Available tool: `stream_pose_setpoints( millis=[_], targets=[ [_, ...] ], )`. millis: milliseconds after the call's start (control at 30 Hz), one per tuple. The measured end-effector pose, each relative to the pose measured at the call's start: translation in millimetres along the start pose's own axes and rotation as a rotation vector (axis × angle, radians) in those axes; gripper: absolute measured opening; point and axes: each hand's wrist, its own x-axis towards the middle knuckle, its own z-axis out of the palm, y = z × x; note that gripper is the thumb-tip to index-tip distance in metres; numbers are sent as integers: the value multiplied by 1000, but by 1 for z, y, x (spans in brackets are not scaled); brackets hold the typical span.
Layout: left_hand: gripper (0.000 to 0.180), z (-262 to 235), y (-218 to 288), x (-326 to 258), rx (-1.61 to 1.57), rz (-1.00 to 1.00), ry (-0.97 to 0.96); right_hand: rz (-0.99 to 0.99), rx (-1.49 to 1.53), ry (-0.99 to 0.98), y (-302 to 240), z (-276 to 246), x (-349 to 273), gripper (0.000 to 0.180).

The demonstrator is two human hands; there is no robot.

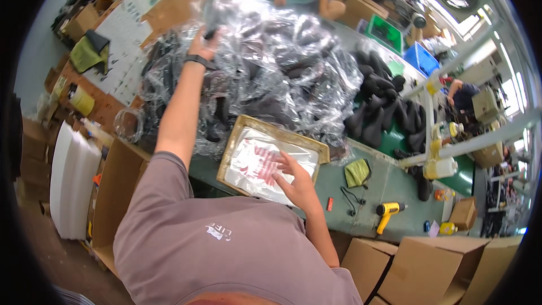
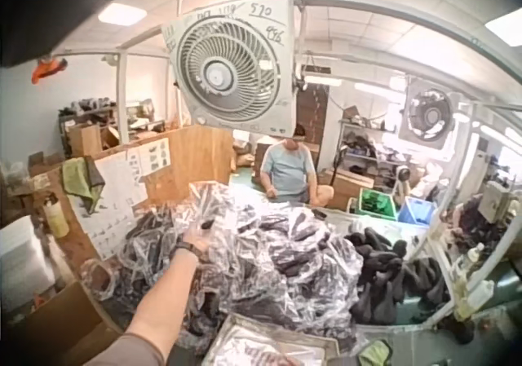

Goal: Inspecting, cleaning, and organizing bicycle seats at a factory workstation.

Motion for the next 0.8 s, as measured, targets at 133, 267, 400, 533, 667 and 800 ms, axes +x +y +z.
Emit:
stream_pose_setpoints(
  millis=[133, 267, 400, 533, 667, 800],
  targets=[
    [25, 33, -50, 6, -935, -487, 376, 266, -150, 47, 88, -37, -55, 67],
    [36, 170, 31, -202, -649, -539, 242, 632, -48, 294, 196, -82, -124, 64],
    [12, 234, 114, -378, -23, -401, -288, 729, 60, 481, 280, -168, -112, 58],
    [26, 254, 112, -496, -136, -930, -682, 609, -235, 630, 377, -271, 3, 58],
    [31, 287, 102, -505, 3, -886, -1125, 554, -388, 817, 488, -364, 141, 70],
    [35, 301, 78, -495, 88, -923, -1033, 944, -234, 914, 536, -402, 252, 92]
  ],
)
